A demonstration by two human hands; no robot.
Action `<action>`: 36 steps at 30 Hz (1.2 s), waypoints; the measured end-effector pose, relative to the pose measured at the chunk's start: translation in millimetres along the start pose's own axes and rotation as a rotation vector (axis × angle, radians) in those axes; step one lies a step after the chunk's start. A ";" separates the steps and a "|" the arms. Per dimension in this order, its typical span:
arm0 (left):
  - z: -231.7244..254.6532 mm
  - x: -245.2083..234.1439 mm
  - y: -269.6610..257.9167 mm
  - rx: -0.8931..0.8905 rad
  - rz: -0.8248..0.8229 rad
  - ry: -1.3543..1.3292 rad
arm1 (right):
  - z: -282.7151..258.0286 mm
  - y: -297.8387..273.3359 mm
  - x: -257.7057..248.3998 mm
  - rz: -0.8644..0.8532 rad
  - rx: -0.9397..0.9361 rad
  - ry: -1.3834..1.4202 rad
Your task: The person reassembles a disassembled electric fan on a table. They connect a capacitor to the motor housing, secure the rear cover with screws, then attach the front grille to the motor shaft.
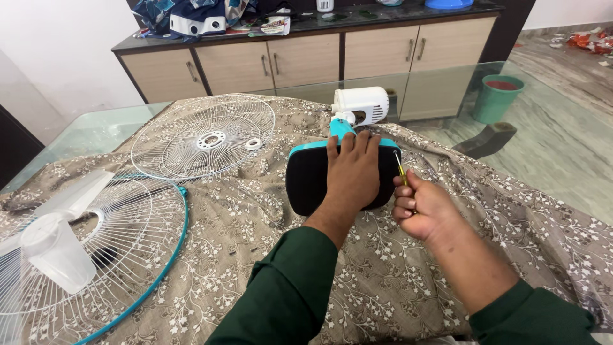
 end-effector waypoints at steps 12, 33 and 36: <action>-1.8 2.7 -3.2 0.014 0.017 -0.001 | -0.2 6.9 -3.7 0.052 -0.119 -0.058; -148.6 -98.1 -146.7 -0.237 0.148 -0.229 | 105.5 -17.8 72.6 -0.379 -0.299 -1.182; -205.3 -98.7 -185.1 -0.545 0.023 -0.205 | 123.4 -27.6 103.2 -0.457 -0.476 -1.580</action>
Point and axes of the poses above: each hand's wrist, its own y-axis towards the middle knuckle, its own x-axis out of the palm, z = x × y, the point moved 6 cm from there along y, towards the middle knuckle, and after that the axes turned 4 degrees about -x, right-handed, at the moved point
